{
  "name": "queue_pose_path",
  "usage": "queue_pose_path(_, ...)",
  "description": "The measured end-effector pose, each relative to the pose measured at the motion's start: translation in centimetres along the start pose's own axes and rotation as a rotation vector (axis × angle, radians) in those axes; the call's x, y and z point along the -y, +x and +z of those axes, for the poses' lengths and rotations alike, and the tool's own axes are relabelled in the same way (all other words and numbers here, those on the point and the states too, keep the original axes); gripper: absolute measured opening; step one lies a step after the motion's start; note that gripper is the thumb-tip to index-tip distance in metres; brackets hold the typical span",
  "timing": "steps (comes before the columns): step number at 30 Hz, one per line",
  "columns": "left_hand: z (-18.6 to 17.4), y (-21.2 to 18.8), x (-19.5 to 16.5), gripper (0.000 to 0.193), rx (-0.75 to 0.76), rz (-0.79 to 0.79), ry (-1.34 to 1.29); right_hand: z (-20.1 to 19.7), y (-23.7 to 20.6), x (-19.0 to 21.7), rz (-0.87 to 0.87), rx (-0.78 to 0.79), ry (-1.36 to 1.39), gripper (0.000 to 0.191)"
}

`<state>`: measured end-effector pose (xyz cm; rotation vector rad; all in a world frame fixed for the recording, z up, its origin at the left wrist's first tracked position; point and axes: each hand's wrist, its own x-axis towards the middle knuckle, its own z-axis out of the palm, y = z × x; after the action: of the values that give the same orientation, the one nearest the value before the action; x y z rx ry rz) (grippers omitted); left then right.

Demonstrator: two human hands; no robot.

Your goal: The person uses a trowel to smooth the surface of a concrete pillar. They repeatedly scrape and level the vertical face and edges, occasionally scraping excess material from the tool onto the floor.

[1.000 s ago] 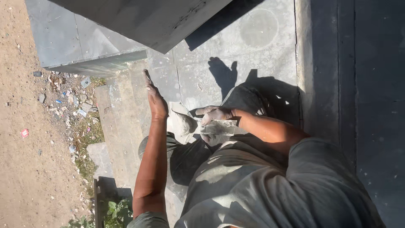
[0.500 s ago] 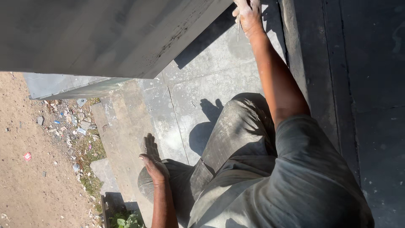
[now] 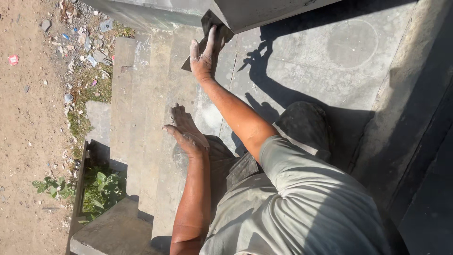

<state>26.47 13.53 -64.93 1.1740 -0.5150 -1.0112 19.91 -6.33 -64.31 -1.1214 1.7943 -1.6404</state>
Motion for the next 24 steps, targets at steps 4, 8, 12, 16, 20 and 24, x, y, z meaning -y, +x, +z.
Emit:
queue_pose_path(4,0.2,2.2,-3.2,0.094,-0.049,0.123,-0.029,-5.0,-1.5,2.8,-0.136,0.709,0.306,0.063)
queue_pose_path(8,3.2,1.7,-6.2,0.095,0.356,-0.346,-0.784,-15.7,2.5,5.5,-0.829,1.006,0.308,0.075)
queue_pose_path(12,8.7,-2.5,-5.2,0.077,0.529,-0.318,-0.354,-24.0,5.9,7.4,-1.140,1.056,-0.308,0.069)
queue_pose_path(16,13.3,-1.8,-4.4,0.084,0.602,-0.699,-0.980,-28.1,4.8,7.1,-1.160,1.106,-0.352,0.074)
queue_pose_path(20,13.3,2.2,-6.6,0.087,0.739,-0.546,-0.915,-28.0,3.4,3.7,-1.335,1.348,-0.370,0.068)
queue_pose_path(24,9.5,6.6,-8.7,0.089,0.746,-0.225,-0.908,-24.5,5.5,-0.8,-1.520,1.216,-0.926,0.052)
